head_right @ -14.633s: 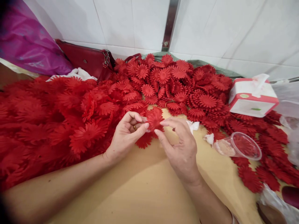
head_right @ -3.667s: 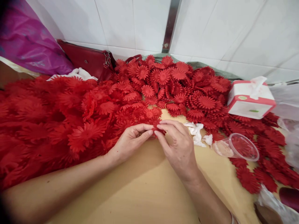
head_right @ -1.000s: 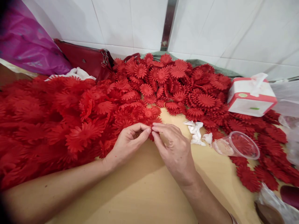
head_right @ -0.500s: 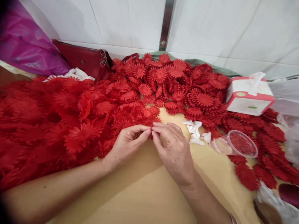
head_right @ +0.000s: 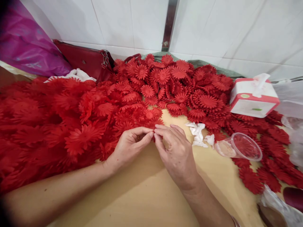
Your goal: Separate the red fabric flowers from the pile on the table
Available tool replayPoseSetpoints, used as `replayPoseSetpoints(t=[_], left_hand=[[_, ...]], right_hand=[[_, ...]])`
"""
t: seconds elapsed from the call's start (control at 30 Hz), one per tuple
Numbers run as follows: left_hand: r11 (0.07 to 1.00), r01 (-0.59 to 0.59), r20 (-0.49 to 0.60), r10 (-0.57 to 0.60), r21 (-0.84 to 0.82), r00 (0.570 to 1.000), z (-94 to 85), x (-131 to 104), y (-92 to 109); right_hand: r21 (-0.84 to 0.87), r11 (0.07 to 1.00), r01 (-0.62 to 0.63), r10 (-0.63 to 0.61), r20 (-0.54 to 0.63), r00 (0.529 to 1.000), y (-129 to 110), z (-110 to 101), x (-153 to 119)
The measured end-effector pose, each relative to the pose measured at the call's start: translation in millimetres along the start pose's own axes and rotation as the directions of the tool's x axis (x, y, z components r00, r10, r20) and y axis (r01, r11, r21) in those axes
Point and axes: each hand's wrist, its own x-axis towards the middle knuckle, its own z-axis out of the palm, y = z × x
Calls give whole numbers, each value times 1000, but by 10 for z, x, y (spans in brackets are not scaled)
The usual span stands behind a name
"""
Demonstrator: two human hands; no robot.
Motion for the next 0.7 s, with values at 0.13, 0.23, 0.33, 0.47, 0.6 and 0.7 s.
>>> replayPoseSetpoints(t=[0.13,0.23,0.33,0.47,0.6,0.7], left_hand=[[999,26,8,-26,-18,1000,0,-3,-2],[999,29,7,-29,-21,1000,0,-2,-2],[1000,23,2,-23,-7,1000,0,1,2],[1000,18,8,-18,-10,1000,-3,7,9],[1000,23,9,-23,-2,1000,-3,9,7],[1000,26,4,-26,3,1000,0,6,-1]], right_hand=[[-8,1000,5,-5,12,1000,-7,-8,1],[-7,1000,4,-4,22,1000,-7,-13,1],[-21,1000,17,-17,24,1000,-3,-15,0],[-43,999,30,-29,32,999,-10,-21,0],[-47,998,31,-30,27,999,-21,-23,4],[-43,999,31,-29,27,999,-25,-22,4]])
